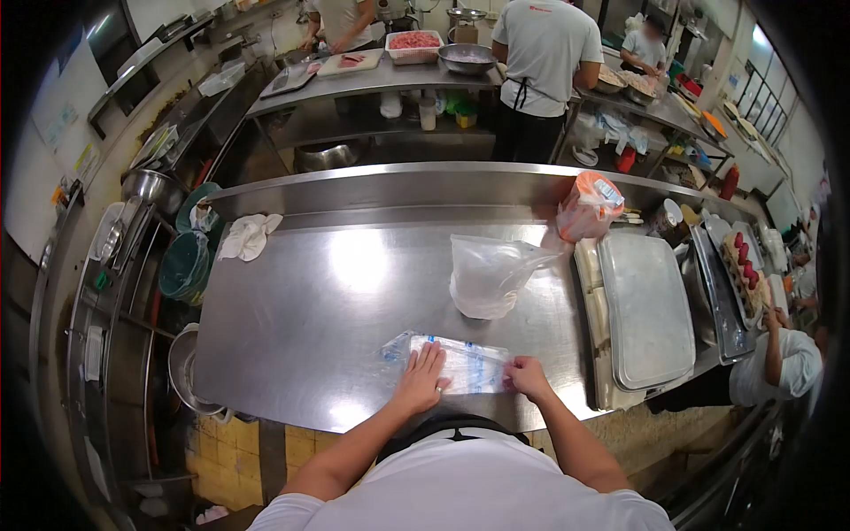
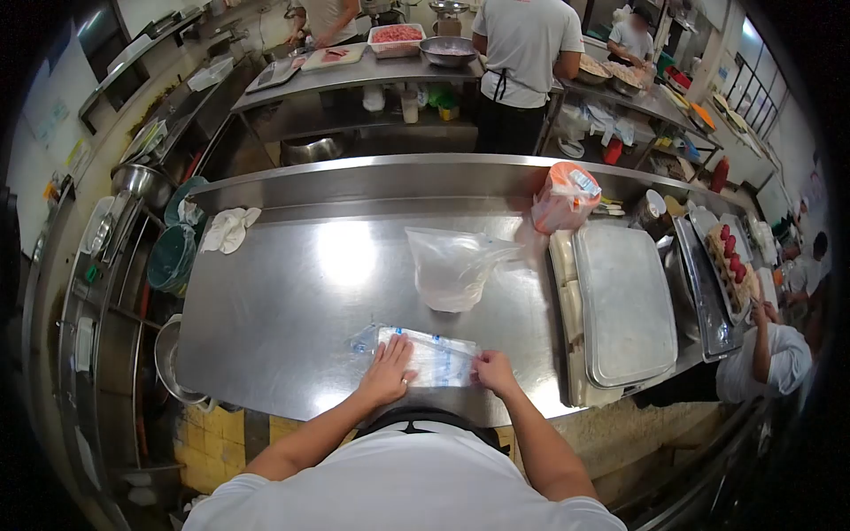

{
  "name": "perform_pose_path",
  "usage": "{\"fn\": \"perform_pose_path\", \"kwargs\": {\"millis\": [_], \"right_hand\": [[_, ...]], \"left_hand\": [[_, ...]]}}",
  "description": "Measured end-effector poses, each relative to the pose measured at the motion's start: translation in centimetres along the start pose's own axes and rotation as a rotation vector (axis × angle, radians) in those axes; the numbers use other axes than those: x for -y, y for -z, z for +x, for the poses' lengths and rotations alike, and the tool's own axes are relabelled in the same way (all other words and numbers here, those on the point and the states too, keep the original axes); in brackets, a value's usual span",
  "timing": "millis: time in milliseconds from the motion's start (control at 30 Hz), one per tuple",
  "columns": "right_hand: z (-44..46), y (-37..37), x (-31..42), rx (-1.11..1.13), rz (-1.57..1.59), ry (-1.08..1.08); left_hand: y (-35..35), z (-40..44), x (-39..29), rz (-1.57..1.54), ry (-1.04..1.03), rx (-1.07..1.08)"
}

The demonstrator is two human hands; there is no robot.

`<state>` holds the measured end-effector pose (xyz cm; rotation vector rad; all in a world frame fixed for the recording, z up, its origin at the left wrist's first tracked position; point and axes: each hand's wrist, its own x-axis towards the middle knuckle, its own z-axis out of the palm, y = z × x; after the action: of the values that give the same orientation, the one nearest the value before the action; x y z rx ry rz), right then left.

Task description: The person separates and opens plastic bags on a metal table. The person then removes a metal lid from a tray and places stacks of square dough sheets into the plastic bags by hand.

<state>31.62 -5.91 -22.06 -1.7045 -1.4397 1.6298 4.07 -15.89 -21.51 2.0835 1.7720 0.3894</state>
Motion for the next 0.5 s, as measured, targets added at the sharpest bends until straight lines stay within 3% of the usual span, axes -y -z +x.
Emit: {"fn": "perform_pose_path", "kwargs": {"millis": [67,167,267,367,467,500], "right_hand": [[-1.1,0.4,1.1,-0.005,0.180,-0.029],[-1.2,0.6,1.2,0.020,0.019,-0.035],[0.4,1.8,-0.7,-0.216,0.135,0.037],[-2.6,4.2,3.4,-0.344,0.300,0.152],[-4.3,6.7,5.0,-0.330,-0.088,0.241],[-5.8,6.7,6.5,-0.262,-0.116,0.279]], "left_hand": [[0.2,-0.3,0.0,0.012,-0.001,-0.011],[0.1,-0.4,-0.2,0.012,0.006,-0.040],[0.1,-0.5,-0.2,0.021,0.007,-0.033],[-0.2,-0.4,-0.1,0.032,0.008,-0.030],[0.3,0.4,-0.5,0.044,0.072,0.048],[1.8,1.0,-1.6,-0.095,0.078,0.055]]}}
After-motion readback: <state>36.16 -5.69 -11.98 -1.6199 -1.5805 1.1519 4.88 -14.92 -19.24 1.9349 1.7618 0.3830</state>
